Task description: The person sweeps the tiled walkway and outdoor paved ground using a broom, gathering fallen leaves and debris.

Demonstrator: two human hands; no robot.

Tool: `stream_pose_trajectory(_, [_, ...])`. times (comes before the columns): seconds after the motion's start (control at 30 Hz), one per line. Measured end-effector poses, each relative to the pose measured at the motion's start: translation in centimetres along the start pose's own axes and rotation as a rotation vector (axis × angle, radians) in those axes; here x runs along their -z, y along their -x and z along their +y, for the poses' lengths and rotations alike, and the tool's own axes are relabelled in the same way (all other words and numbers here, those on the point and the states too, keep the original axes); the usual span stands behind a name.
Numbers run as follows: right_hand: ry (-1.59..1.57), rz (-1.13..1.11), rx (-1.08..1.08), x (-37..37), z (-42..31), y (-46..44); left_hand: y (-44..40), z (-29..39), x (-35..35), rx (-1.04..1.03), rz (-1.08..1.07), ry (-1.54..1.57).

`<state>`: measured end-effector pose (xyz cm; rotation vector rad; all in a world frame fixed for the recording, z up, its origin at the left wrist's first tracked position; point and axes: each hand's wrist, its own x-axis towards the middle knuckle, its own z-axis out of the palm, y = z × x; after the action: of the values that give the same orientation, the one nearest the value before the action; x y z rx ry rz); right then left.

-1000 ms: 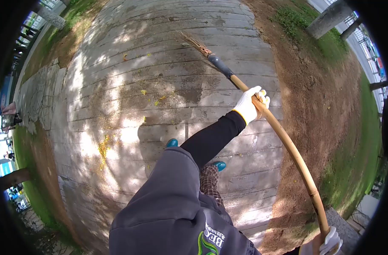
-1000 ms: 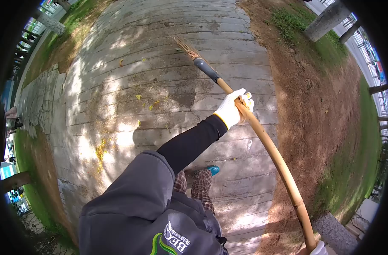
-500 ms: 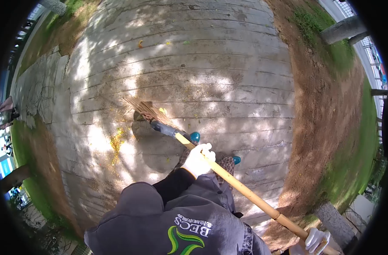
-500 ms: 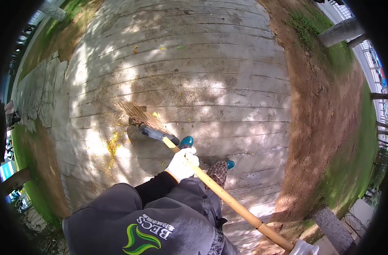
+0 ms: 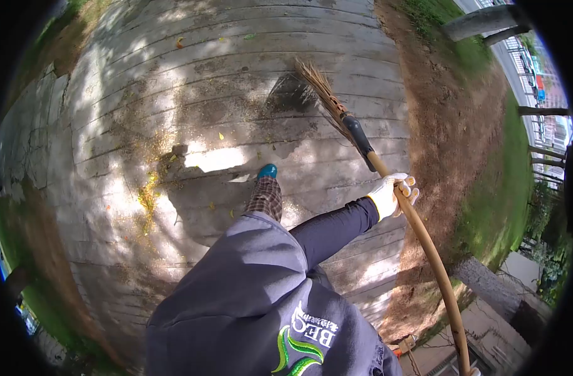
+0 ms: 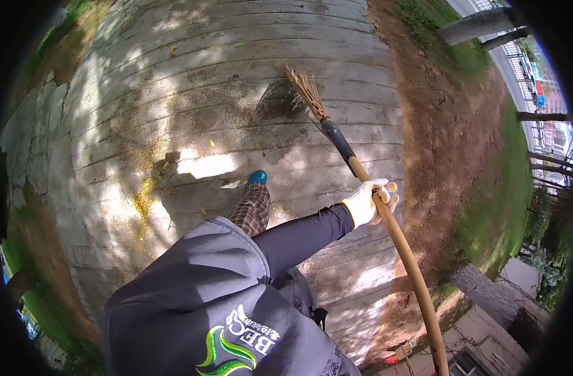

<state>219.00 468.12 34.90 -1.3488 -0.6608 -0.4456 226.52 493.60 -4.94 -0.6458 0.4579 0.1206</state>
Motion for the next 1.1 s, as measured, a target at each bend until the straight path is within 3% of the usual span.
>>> stream_pose_trajectory(0.03, [-0.165, -0.114, -0.098, -2.5, 1.0, 2.0, -0.8, 0.8, 2.7, -0.118, 0.014, -0.035])
stream_pose_trajectory(0.1, [-0.492, -0.474, -0.166, -0.2, 2.8, 3.1, 3.2, 2.2, 8.8, -0.144, 0.053, 0.084])
stream_pose_trajectory(0.17, [-0.597, -0.374, -0.293, 3.0, 3.0, 5.6, 7.3, 3.5, 19.4, -0.290, -0.139, -0.075])
stream_pose_trajectory(0.23, [-0.754, -0.316, -0.400, 7.3, 2.1, 8.7, 15.8, 2.4, 22.6, -0.293, 0.130, 0.002])
stream_pose_trajectory(0.3, [-0.481, -0.197, -0.576, 11.5, -1.0, 10.3, 22.0, 0.7, 22.3, -0.379, 0.353, -0.047])
stream_pose_trajectory(0.37, [-0.603, -0.267, -0.577, 17.0, -3.6, 9.7, 26.1, -1.7, 20.7, -0.346, 0.212, -0.070])
stream_pose_trajectory(0.4, [-0.141, 0.091, -0.269, 18.1, -5.4, 10.2, 27.6, -3.3, 19.1, -0.337, 0.171, -0.090])
stream_pose_trajectory(0.53, [-0.189, -0.124, -0.249, 17.4, -8.9, 9.7, 28.6, -5.0, 16.8, -0.318, -0.008, -0.053])
stream_pose_trajectory(0.6, [-0.123, -0.068, -0.200, 14.1, -8.5, 12.8, 27.3, -1.8, 16.6, -0.336, -0.071, -0.018])
stream_pose_trajectory(0.63, [-0.086, -0.034, -0.177, 12.3, -7.9, 14.6, 26.4, 0.7, 18.0, -0.368, -0.093, 0.019])
stream_pose_trajectory(0.7, [-0.429, -0.317, -0.375, 11.1, -6.8, 18.3, 27.2, 5.0, 21.9, -0.570, -0.140, -0.028])
stream_pose_trajectory(0.73, [-0.601, -0.459, -0.472, 10.6, -6.7, 19.8, 28.8, 5.9, 25.0, -0.560, -0.195, -0.122])
stream_pose_trajectory(0.77, [-0.608, -0.480, -0.475, 10.1, -7.0, 21.1, 30.2, 6.0, 28.2, -0.566, 0.074, 0.022])
stream_pose_trajectory(0.8, [-0.606, -0.476, -0.481, 10.0, -8.0, 23.0, 31.9, 5.2, 31.1, -0.692, 0.186, 0.038])
stream_pose_trajectory(0.87, [-0.737, -0.600, -0.578, 12.5, -10.3, 24.7, 35.7, 4.5, 39.2, -0.670, 0.111, -0.036])
stream_pose_trajectory(0.9, [-0.688, -0.579, -0.561, 13.8, -11.9, 26.2, 38.8, 2.8, 40.0, -0.627, 0.068, -0.055])
stream_pose_trajectory(0.97, [-0.178, -0.443, -0.325, 17.2, -15.0, 27.9, 44.3, -0.1, 40.5, -0.514, 0.047, -0.056])
stream_pose_trajectory(1.07, [0.631, -0.129, 0.014, 24.8, -19.8, 30.2, 49.6, -6.9, 36.9, -0.484, 0.263, -0.106])
stream_pose_trajectory(1.1, [0.011, -0.222, -0.320, 29.5, -20.9, 29.3, 50.1, -8.9, 36.8, -0.427, 0.277, -0.083])
